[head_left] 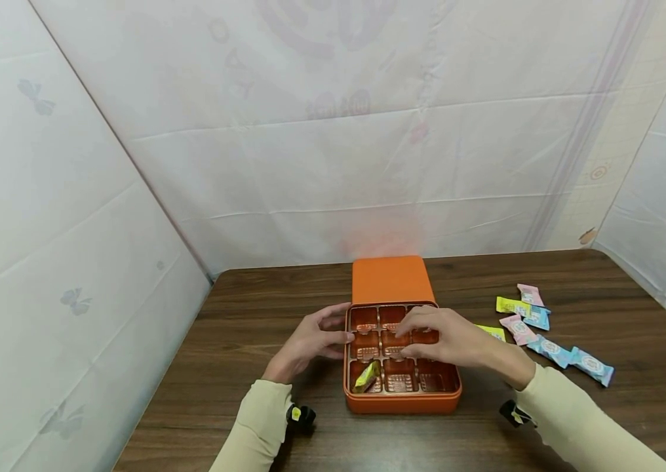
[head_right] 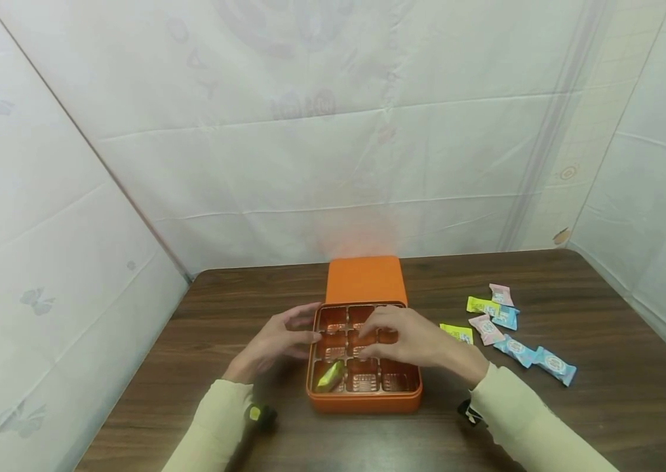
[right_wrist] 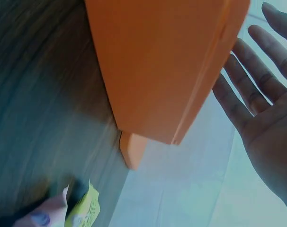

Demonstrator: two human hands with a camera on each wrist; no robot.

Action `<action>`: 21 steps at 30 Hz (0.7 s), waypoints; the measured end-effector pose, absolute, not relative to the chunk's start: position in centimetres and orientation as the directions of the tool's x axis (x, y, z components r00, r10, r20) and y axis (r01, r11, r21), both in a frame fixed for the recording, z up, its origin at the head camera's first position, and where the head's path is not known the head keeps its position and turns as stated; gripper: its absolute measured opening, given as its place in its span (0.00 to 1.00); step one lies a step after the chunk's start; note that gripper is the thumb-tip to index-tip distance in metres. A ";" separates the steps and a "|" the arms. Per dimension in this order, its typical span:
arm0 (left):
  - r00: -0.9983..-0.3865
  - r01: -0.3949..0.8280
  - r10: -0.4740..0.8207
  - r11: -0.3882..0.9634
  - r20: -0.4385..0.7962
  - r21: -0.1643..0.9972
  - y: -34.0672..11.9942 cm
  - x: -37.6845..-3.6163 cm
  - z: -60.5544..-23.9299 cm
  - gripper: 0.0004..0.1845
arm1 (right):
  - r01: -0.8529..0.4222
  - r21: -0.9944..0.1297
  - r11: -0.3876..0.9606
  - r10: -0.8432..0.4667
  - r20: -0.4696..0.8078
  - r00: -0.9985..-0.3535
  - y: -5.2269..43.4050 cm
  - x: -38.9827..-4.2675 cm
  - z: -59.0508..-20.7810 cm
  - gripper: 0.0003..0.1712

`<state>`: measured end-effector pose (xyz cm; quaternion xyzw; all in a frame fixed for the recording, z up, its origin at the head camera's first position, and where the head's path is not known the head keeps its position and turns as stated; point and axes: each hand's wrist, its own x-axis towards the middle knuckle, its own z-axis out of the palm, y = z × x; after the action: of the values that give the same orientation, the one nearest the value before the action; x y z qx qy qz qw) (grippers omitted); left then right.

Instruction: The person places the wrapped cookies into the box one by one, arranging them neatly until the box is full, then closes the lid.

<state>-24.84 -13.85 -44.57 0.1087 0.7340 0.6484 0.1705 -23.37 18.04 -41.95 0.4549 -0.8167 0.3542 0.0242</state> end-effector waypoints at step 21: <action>-0.919 -0.057 0.380 0.138 -0.106 0.989 -13.8 -25.0 -44.8 0.37 | -0.728 -0.527 0.439 -0.634 0.391 -0.667 22.2 -23.6 -41.8 0.12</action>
<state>-24.99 -13.83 -44.76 0.1096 0.7352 0.6473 0.1687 -23.65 22.16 -41.78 0.4027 -0.8456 0.3438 0.0677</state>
